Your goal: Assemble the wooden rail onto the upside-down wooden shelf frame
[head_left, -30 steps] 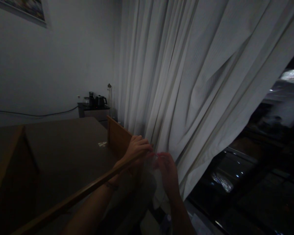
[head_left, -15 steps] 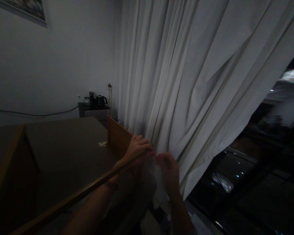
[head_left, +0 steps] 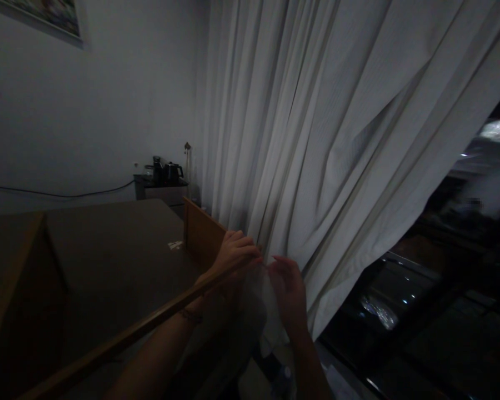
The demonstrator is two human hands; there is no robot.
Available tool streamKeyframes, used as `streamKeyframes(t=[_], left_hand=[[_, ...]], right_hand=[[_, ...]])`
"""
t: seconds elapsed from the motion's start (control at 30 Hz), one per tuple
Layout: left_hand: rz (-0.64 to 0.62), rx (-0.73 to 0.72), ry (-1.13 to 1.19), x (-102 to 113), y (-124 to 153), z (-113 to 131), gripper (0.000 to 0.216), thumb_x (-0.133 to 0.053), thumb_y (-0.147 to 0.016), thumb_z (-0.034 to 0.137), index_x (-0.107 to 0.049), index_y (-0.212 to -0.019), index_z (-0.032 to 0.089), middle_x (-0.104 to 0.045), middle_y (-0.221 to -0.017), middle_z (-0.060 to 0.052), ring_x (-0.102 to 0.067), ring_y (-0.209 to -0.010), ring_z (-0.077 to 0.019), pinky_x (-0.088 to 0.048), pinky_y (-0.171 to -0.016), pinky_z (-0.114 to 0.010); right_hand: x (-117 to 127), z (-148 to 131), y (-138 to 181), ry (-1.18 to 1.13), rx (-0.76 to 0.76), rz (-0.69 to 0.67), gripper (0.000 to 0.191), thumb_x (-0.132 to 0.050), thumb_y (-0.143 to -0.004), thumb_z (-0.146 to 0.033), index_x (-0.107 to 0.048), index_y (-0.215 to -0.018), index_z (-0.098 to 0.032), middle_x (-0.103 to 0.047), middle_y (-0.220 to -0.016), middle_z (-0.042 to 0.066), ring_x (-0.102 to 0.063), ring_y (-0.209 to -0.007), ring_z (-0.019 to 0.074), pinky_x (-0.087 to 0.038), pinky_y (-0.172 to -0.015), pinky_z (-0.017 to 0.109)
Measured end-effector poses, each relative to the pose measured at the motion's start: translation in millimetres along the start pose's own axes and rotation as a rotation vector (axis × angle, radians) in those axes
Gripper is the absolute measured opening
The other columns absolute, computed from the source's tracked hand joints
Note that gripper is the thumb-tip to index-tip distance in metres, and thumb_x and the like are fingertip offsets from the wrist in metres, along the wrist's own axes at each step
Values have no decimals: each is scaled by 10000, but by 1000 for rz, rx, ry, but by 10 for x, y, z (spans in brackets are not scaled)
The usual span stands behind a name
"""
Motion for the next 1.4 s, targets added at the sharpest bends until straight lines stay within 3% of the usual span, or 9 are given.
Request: streamKeyframes(t=[0.17, 0.4, 0.5, 0.73, 0.93, 1.03, 1.1, 1.27, 1.4], left_hand=[[1, 0, -3, -7, -2, -3, 384, -450, -923, 493, -672, -752, 230, -621, -729, -14, -471, -750, -177, -284, -758, -358], [24, -23, 25, 18, -9, 17, 391, -434, -935, 490, -671, -763, 229, -607, -711, -10, -460, -733, -176, -279, -733, -350], [18, -22, 13, 34, -14, 27, 414, -413, -941, 494, -671, -758, 227, -602, -705, -13, -453, -726, -175, -276, -723, -352], [-7, -3, 7, 22, -18, 21, 403, -428, -934, 492, -672, -757, 225, -615, -716, -15, -465, -738, -174, -277, -744, -359], [-15, 11, 17, 24, -17, 21, 404, -429, -929, 499, -673, -751, 231, -625, -724, -15, -470, -753, -181, -277, -752, -363], [-28, 6, 14, 42, -20, 35, 395, -431, -931, 491, -670, -758, 228, -631, -734, -15, -472, -753, -180, -282, -747, -359], [-20, -5, 10, 45, -20, 35, 391, -430, -933, 487, -668, -763, 227, -628, -737, -15, -470, -746, -178, -281, -741, -358], [-21, 5, -9, 7, -8, 2, 379, -446, -925, 489, -672, -758, 235, -615, -719, -12, -466, -737, -176, -276, -739, -358], [-12, 12, -6, -7, -1, -5, 351, -468, -916, 481, -678, -768, 241, -620, -731, -9, -471, -745, -175, -281, -752, -359]], right_hand=[[24, 0, 35, 154, 117, -8, 195, -620, -866, -328, -622, -1029, -221, -634, -752, -7, -606, -709, 147, -491, -686, 283], [-165, -11, -20, -388, -239, -70, 323, -607, -856, -425, -551, -1106, -229, -557, -627, -55, -514, -538, 101, -428, -534, 218], [-156, 4, -15, -413, -298, -90, 326, -607, -849, -450, -557, -1087, -231, -582, -657, -44, -531, -552, 108, -445, -552, 232], [17, 3, 54, 128, 133, 17, 152, -631, -857, -351, -638, -947, -228, -647, -823, 11, -621, -782, 164, -504, -724, 298], [103, 5, -7, 440, 513, -101, 142, -583, -895, -264, -671, -1006, -265, -690, -859, 31, -627, -782, 186, -502, -736, 344], [67, -18, -23, 500, 578, -89, 121, -593, -892, -242, -698, -943, -272, -707, -813, 32, -626, -738, 185, -483, -725, 346], [-4, -46, -11, 425, 466, -1, 130, -570, -907, -266, -689, -961, -264, -685, -750, 19, -609, -677, 166, -471, -678, 319], [-211, -89, 22, -87, -88, 135, 360, -474, -947, -391, -481, -1274, -242, -493, -544, -77, -476, -462, 113, -383, -466, 224], [-229, -62, 2, -179, -174, 50, 318, -477, -927, -437, -553, -1164, -238, -475, -535, -66, -429, -439, 110, -356, -430, 227]])
Point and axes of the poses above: each hand's wrist, its own y-axis away from the middle knuckle, its own x-axis out of the back of the hand, z = x × y, the point moved 1 cm from there along -y, towards the middle knuckle
